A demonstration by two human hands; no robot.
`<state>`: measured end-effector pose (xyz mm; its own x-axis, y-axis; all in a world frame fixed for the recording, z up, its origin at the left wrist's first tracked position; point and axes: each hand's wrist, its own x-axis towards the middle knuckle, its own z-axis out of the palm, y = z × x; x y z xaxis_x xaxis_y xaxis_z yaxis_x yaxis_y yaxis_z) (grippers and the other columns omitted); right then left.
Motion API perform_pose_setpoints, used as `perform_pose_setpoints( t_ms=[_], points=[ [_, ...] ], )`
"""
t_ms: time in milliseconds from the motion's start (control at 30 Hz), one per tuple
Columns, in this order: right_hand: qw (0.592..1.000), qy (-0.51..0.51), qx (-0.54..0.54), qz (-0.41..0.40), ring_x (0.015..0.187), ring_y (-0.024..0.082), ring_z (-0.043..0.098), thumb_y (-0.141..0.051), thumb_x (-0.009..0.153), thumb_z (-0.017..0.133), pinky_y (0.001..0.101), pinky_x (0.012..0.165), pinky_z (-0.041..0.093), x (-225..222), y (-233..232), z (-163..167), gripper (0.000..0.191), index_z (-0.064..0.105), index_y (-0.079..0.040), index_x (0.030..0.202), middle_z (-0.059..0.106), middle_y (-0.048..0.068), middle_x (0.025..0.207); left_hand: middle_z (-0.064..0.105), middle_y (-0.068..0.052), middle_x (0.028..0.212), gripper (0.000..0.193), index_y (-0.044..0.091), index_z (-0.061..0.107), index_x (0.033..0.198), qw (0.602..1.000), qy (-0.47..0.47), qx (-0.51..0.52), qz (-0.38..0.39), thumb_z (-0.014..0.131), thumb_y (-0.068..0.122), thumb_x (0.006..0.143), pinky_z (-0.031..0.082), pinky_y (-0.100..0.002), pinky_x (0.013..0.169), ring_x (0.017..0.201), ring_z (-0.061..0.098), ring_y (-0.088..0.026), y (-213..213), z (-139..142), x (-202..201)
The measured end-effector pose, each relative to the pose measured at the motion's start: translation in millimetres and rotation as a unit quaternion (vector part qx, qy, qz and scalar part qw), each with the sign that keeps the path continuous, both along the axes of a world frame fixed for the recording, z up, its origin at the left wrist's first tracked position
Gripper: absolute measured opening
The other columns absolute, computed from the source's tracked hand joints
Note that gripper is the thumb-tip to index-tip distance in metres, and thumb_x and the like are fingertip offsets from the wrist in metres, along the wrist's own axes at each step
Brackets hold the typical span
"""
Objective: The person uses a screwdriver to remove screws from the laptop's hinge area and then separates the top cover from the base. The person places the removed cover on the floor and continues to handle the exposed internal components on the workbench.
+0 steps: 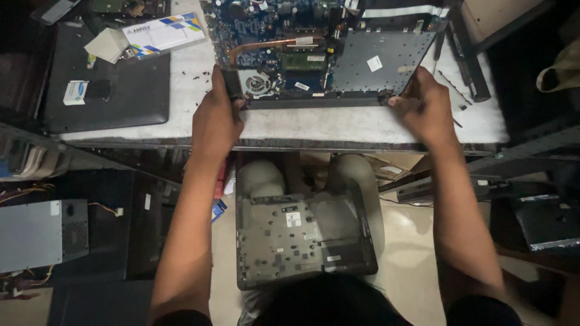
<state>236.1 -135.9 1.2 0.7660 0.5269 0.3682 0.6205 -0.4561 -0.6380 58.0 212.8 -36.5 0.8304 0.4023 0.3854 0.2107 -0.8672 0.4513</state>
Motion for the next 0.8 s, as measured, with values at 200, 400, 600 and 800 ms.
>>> perform_pose_setpoints(
  t_ms=[200,400,600,800],
  points=[
    [0.996,0.091,-0.012,-0.013,0.095,0.015,0.069,0.000,0.088,0.078,0.0326,0.086,0.055,3.3,6.0,9.0,0.042,0.061,-0.003,0.127,0.074,0.008,0.103,0.068,-0.030,0.100,0.086,-0.004,0.021,0.156,0.999,0.050,-0.018,-0.004,0.072,0.008,0.088,0.052,-0.055,0.074,0.088,0.067,-0.049,6.3,4.9,3.5],
    [0.987,0.103,-0.093,-0.077,0.082,0.018,0.063,-0.006,0.085,0.084,0.0369,0.075,0.053,11.8,10.5,16.5,0.055,0.056,-0.006,0.132,0.068,0.009,0.091,0.068,-0.029,0.107,0.087,0.000,0.022,0.155,0.998,0.062,-0.013,-0.014,0.074,0.009,0.086,0.052,-0.054,0.080,0.098,0.065,-0.048,12.1,9.8,7.4],
    [0.993,0.077,-0.080,-0.043,0.083,0.019,0.062,-0.005,0.082,0.086,0.0367,0.075,0.053,20.9,6.4,9.8,0.057,0.056,-0.005,0.130,0.067,0.009,0.091,0.068,-0.028,0.113,0.087,0.003,0.026,0.154,0.997,0.068,-0.031,-0.027,0.073,0.006,0.081,0.052,-0.054,0.085,0.106,0.064,-0.047,12.9,18.7,8.7],
    [0.994,0.074,-0.077,-0.020,0.093,0.021,0.067,-0.005,0.082,0.085,0.0358,0.084,0.055,34.2,2.3,-3.5,0.058,0.056,-0.004,0.133,0.070,0.011,0.101,0.064,-0.023,0.129,0.078,0.003,0.038,0.148,0.999,0.030,-0.002,-0.025,0.078,0.009,0.081,0.050,-0.051,0.093,0.120,0.060,-0.042,10.3,24.5,7.1]
  ],
)
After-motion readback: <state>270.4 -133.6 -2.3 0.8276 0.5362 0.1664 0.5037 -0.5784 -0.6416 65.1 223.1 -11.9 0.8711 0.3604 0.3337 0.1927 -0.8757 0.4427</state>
